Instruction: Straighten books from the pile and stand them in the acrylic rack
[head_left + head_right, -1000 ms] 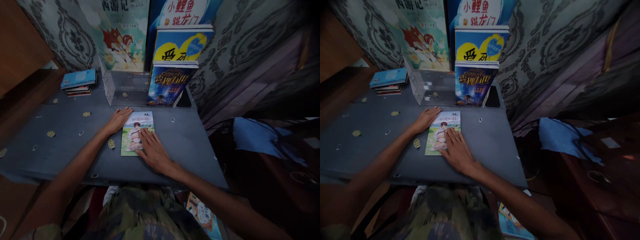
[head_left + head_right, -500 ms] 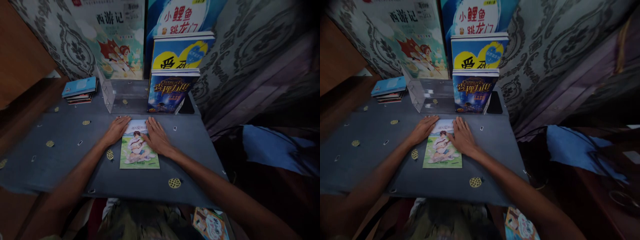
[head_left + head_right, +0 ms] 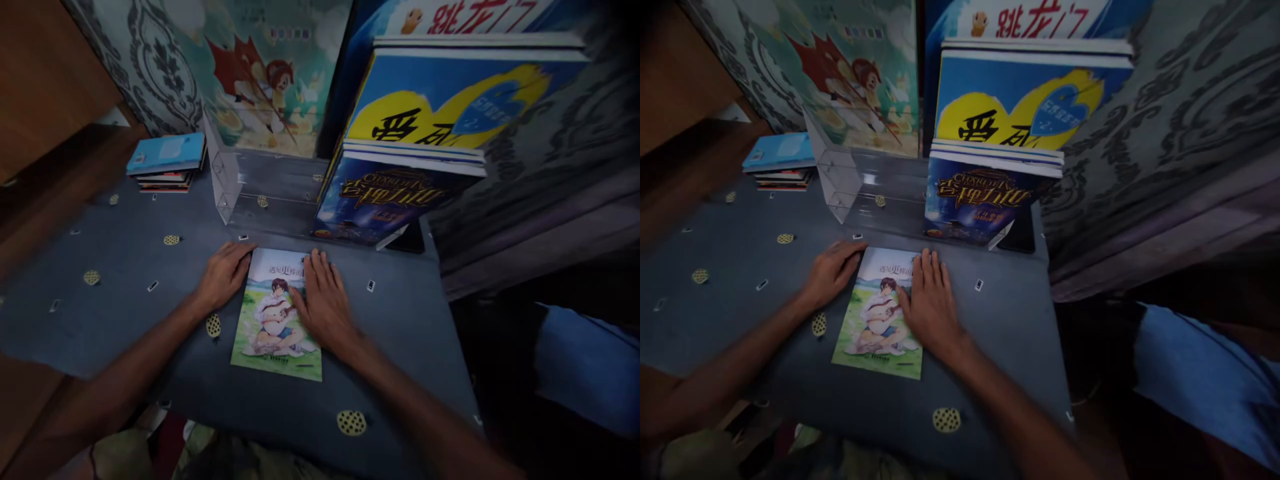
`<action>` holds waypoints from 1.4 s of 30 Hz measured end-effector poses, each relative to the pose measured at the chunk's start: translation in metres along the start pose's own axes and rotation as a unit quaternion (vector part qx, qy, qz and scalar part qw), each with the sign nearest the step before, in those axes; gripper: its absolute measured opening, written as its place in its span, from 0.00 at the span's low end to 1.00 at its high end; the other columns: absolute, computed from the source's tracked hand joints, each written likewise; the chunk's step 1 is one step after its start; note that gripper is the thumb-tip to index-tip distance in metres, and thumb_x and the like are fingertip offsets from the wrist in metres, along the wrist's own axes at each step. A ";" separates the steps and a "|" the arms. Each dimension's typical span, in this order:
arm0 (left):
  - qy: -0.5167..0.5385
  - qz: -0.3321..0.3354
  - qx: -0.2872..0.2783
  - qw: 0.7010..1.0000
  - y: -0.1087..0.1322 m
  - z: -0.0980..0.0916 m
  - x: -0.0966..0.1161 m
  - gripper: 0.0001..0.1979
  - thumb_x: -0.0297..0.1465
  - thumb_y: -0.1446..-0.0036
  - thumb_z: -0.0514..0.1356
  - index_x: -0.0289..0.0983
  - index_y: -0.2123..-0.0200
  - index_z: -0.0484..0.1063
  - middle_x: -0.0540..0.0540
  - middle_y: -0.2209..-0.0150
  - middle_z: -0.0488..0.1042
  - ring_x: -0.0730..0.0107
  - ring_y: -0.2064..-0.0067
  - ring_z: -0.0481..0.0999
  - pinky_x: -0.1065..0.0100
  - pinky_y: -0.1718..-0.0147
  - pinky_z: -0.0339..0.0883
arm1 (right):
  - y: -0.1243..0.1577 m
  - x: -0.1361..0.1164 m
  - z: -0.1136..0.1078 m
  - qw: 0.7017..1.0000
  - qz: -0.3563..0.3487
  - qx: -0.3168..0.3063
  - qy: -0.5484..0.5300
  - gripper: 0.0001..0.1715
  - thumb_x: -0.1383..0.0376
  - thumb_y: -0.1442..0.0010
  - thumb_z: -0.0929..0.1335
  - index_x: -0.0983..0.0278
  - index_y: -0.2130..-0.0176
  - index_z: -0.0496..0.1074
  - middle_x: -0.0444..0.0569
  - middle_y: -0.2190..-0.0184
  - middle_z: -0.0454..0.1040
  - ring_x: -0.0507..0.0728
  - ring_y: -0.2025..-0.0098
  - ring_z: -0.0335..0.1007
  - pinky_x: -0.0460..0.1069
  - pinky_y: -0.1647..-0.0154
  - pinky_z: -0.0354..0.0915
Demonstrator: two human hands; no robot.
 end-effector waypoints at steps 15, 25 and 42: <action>0.562 -0.363 -0.042 0.742 0.016 0.040 -0.003 0.22 0.38 0.49 0.70 0.33 0.53 0.75 0.42 0.62 0.81 0.59 0.60 0.82 0.66 0.64 0.76 | -0.001 0.001 -0.001 1.000 0.014 -0.006 -0.018 0.43 0.48 0.28 0.51 0.74 0.28 0.45 0.66 0.27 0.47 0.68 0.25 0.40 0.66 0.28 0.47; 0.626 -0.333 0.073 0.702 0.011 0.029 -0.004 0.14 0.38 0.49 0.69 0.34 0.65 0.74 0.43 0.67 0.82 0.56 0.58 0.82 0.58 0.56 0.76 | -0.001 0.004 -0.014 0.921 0.126 0.114 -0.351 0.32 0.47 0.30 0.58 0.64 0.40 0.67 0.57 0.52 0.79 0.63 0.54 0.76 0.57 0.55 0.73; 0.428 -0.076 0.249 0.866 -0.006 -0.056 0.033 0.29 0.59 0.42 0.55 0.39 0.73 0.73 0.49 0.75 0.74 0.66 0.71 0.72 0.67 0.69 0.65 | -0.017 -0.076 -0.059 0.858 0.003 0.325 -0.397 0.17 0.53 0.28 0.54 0.58 0.61 0.62 0.43 0.71 0.66 0.55 0.69 0.64 0.49 0.66 0.64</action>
Point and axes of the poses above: each hand's wrist, its own y-axis away from the middle knuckle, its own z-axis out of the palm, x = y × z, the point moved 5 cm from there along -y, towards the middle knuckle
